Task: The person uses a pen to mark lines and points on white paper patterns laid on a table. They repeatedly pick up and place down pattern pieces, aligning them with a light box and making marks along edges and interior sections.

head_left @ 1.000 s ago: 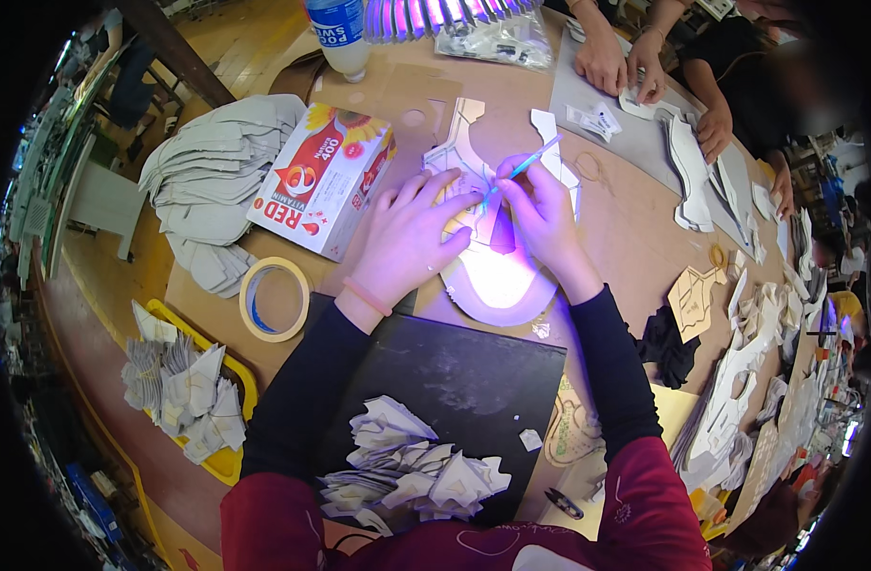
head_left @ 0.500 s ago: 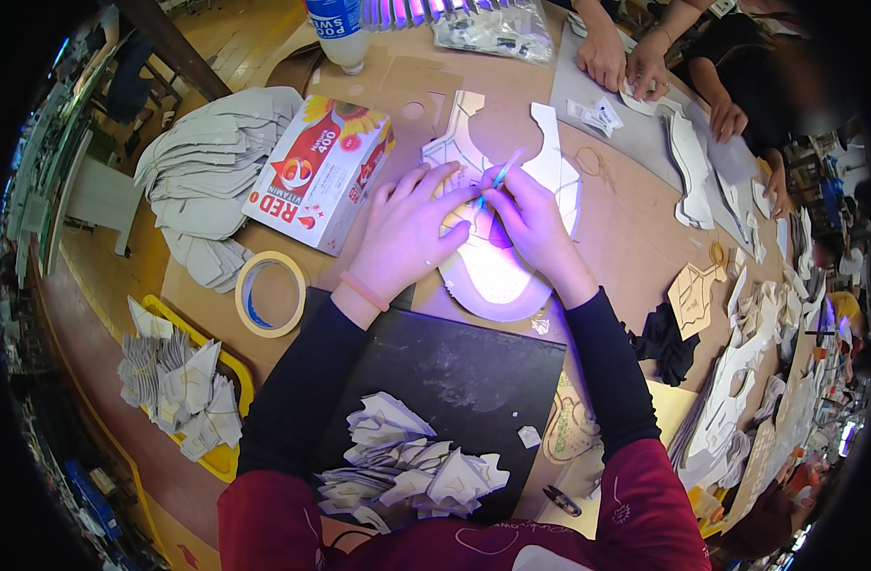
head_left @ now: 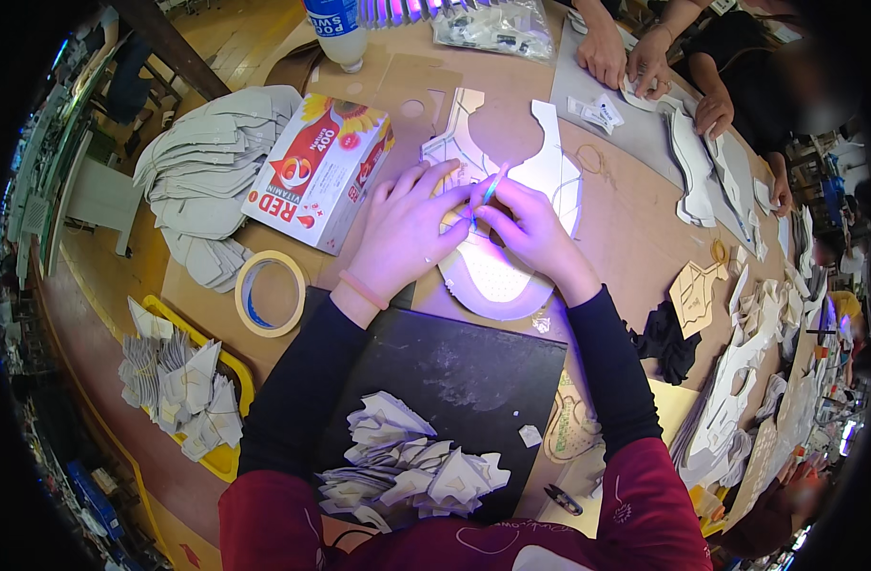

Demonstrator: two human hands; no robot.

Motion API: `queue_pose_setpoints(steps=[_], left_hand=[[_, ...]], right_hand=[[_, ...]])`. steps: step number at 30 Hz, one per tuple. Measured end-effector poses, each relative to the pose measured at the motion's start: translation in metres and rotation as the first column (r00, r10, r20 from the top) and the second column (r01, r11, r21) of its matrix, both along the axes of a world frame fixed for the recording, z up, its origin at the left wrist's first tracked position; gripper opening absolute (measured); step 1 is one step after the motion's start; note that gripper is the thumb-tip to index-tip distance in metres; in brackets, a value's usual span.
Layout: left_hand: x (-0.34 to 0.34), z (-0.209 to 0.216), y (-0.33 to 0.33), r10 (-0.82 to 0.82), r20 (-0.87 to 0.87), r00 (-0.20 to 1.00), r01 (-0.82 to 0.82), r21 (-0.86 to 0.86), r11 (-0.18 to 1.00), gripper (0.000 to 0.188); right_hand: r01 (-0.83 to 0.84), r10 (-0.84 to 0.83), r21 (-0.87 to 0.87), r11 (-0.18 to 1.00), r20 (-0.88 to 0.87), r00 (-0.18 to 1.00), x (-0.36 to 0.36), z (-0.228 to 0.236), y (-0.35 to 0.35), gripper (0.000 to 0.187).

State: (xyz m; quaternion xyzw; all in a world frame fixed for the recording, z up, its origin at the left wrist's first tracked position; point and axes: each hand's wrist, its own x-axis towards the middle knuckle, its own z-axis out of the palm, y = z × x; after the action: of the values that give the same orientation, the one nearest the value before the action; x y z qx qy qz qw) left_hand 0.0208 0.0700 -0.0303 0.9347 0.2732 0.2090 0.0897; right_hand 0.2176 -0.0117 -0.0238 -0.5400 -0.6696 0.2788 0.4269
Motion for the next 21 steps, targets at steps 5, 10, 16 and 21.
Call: queue_pose_setpoints(steps=[5,10,16,21], left_hand=[[0.0009,0.0013,-0.0004,0.006,-0.015,1.0,-0.006,-0.011,1.0,0.038],[-0.0003,0.0017,-0.0001,-0.002,-0.008,1.0,0.002,-0.002,1.0,0.038],[-0.0005,0.0018,0.0,-0.005,-0.007,1.0,0.005,-0.01,1.0,0.039],[0.0002,0.0028,-0.0004,-0.005,-0.014,1.0,0.005,-0.03,1.0,0.039]], right_hand=[[-0.003,-0.001,-0.05,0.999,-0.087,0.996,0.0026,-0.0046,-0.0005,0.007],[-0.03,0.015,-0.132,0.991,-0.118,0.993,0.0047,-0.0025,-0.0021,0.008],[-0.048,0.044,-0.098,0.994,-0.043,0.998,0.0049,-0.001,-0.0013,0.01],[-0.044,0.043,-0.014,0.999,-0.059,0.997,0.0021,-0.0024,0.0008,0.009]])
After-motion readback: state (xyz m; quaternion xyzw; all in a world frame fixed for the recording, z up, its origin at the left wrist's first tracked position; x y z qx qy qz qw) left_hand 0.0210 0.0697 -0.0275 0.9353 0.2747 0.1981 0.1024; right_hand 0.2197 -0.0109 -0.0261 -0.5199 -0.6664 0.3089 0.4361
